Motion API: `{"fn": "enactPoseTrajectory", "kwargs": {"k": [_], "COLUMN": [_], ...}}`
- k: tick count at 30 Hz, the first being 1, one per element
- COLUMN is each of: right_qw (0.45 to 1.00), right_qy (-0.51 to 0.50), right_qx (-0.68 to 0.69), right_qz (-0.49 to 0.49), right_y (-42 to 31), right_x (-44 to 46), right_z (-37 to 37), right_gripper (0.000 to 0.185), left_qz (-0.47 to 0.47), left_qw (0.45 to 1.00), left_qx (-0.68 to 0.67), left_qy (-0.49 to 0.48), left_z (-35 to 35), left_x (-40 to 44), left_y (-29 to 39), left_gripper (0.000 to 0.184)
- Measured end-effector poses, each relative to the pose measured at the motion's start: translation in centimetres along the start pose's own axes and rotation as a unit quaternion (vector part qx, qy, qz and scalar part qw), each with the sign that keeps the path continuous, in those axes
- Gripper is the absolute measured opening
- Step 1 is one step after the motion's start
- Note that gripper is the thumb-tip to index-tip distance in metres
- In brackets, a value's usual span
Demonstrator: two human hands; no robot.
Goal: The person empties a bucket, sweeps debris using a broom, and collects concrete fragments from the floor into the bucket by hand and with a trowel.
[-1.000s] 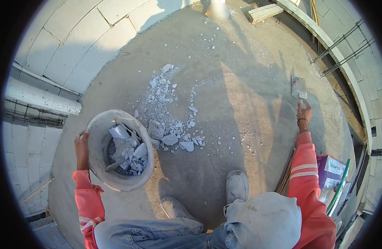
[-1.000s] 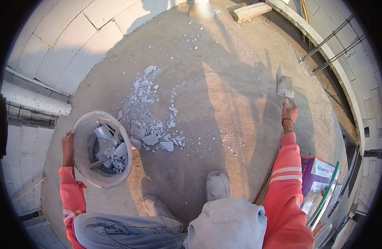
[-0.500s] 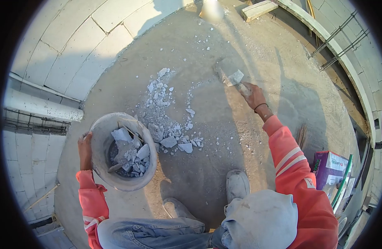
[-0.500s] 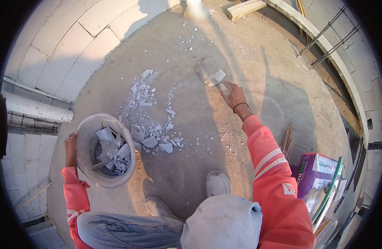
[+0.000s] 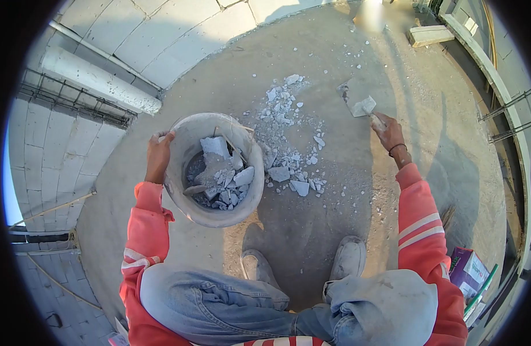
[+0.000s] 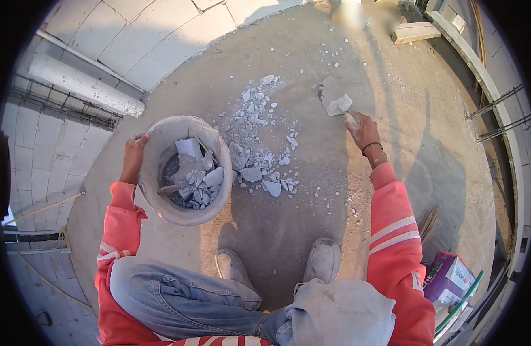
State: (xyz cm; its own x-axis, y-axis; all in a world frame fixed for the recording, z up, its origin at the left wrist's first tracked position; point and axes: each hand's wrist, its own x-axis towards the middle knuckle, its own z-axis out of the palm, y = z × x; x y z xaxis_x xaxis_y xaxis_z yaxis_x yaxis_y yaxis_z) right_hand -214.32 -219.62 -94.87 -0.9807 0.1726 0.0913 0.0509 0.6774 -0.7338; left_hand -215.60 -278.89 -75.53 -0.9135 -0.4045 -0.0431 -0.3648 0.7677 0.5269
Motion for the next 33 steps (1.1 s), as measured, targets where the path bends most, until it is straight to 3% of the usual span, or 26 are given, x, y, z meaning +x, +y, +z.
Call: {"fn": "enactPoseTrajectory", "kwargs": {"k": [1,3,5,10,13,18,22,26,28,29,31,33], "right_qw": [1.000,0.992,0.991,0.971,0.969,0.978,0.980,0.978,0.974,0.974,0.960,0.967], "right_qy": [-0.004,-0.050,-0.110,-0.196,-0.196,-0.144,-0.137,-0.100,-0.062,-0.062,-0.130,-0.120], "right_qx": [0.003,-0.008,0.055,0.113,0.143,0.131,0.128,0.144,0.066,0.066,-0.079,-0.061], "right_qz": [-0.002,-0.120,-0.042,-0.078,-0.036,-0.079,-0.067,-0.114,-0.208,-0.208,-0.236,-0.218], "right_y": [-0.8,-3.2,-6.9,-13.2,-13.6,-14.4,-18.9,-24.4,-26.9,-28.3,-30.5,-29.5], "right_x": [-0.4,-2.5,-5.8,-11.2,-11.7,-11.3,-10.3,-10.8,-11.6,-12.0,-12.9,-13.1], "right_z": [0.9,3.6,6.2,10.7,10.9,7.2,2.3,0.1,0.4,0.8,1.5,1.9], "right_gripper": [0.040,0.040,0.041,0.039,0.039,0.039,0.039,0.041,0.045,0.045,0.047,0.047], "left_qz": [-0.004,-0.014,-0.017,-0.021,-0.027,-0.032,-0.030,-0.038,-0.037,-0.036,-0.021,-0.016], "left_qw": [1.000,1.000,1.000,1.000,1.000,0.999,0.999,0.998,0.997,0.997,0.996,0.997], "left_qx": [0.002,-0.013,-0.019,-0.010,-0.010,-0.015,-0.033,-0.046,-0.059,-0.059,-0.084,-0.073], "left_qy": [0.002,-0.009,-0.007,-0.002,-0.003,0.012,0.014,0.018,0.023,0.022,-0.001,-0.001], "left_z": [0.0,0.1,0.2,0.0,-0.1,0.0,0.1,0.1,0.4,0.2,0.2,0.1], "left_x": [0.2,0.4,0.2,-1.0,-1.2,-0.8,-0.5,-1.2,-1.4,-1.4,-1.4,-1.1], "left_y": [0.1,0.3,1.0,2.4,1.9,0.4,0.3,1.8,2.2,2.3,2.6,2.1], "left_gripper": [0.053,0.053,0.054,0.054,0.052,0.051,0.051,0.050,0.048,0.048,0.048,0.048]}}
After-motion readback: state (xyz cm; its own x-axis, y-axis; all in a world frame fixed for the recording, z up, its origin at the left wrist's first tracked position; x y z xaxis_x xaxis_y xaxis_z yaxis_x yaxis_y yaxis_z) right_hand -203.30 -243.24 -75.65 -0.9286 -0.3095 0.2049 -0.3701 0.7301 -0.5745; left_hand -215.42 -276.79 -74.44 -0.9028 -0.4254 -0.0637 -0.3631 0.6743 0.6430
